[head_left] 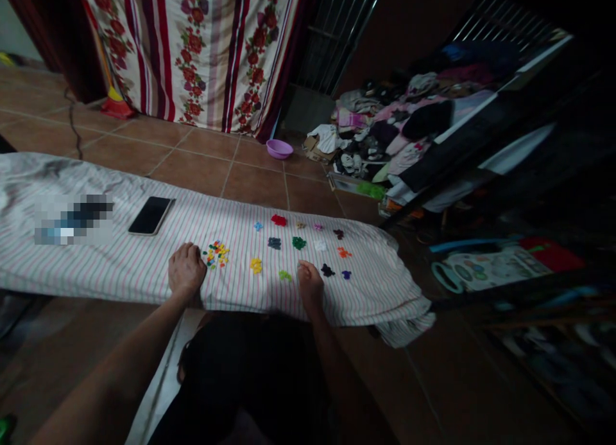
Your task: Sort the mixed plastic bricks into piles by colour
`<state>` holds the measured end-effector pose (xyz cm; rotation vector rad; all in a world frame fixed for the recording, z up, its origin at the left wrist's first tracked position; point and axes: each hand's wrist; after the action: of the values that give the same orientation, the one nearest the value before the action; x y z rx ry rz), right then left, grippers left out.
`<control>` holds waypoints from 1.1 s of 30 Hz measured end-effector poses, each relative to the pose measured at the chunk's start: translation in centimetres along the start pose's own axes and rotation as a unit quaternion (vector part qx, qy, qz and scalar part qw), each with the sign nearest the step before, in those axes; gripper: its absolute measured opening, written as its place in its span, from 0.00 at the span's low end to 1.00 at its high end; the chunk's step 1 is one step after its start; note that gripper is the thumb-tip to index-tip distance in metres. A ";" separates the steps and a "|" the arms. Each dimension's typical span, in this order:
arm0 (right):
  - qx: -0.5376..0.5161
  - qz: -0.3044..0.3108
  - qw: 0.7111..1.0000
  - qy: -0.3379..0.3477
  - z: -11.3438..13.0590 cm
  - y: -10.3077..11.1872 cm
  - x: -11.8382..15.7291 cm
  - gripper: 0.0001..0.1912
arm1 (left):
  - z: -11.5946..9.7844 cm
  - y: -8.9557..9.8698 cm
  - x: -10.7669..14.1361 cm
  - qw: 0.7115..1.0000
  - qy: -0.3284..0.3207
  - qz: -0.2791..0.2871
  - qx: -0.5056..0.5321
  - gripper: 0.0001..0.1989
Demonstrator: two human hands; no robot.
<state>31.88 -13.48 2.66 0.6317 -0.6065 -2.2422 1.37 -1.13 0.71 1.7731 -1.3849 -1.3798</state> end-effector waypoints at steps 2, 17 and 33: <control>0.031 -0.017 0.999 0.001 -1.4 1.3 0.1 0.20 | 0.0 0.0 0.0 1.000 0.001 0.005 0.005 0.14; 0.136 -0.031 0.990 -0.020 -4.9 2.0 -0.6 0.20 | -0.2 0.3 0.0 1.000 0.007 -0.002 0.021 0.15; 0.063 0.010 0.998 0.017 -5.8 2.3 0.2 0.29 | 0.0 0.1 0.0 1.000 0.011 0.005 0.002 0.15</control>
<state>36.32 -16.40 -0.49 0.7218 -0.7389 -2.1828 1.39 -1.18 0.76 1.7756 -1.3840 -1.3491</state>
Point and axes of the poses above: each hand's wrist, its own x-axis away from the middle knuckle, its own y-axis out of the back of the hand, z = x × y
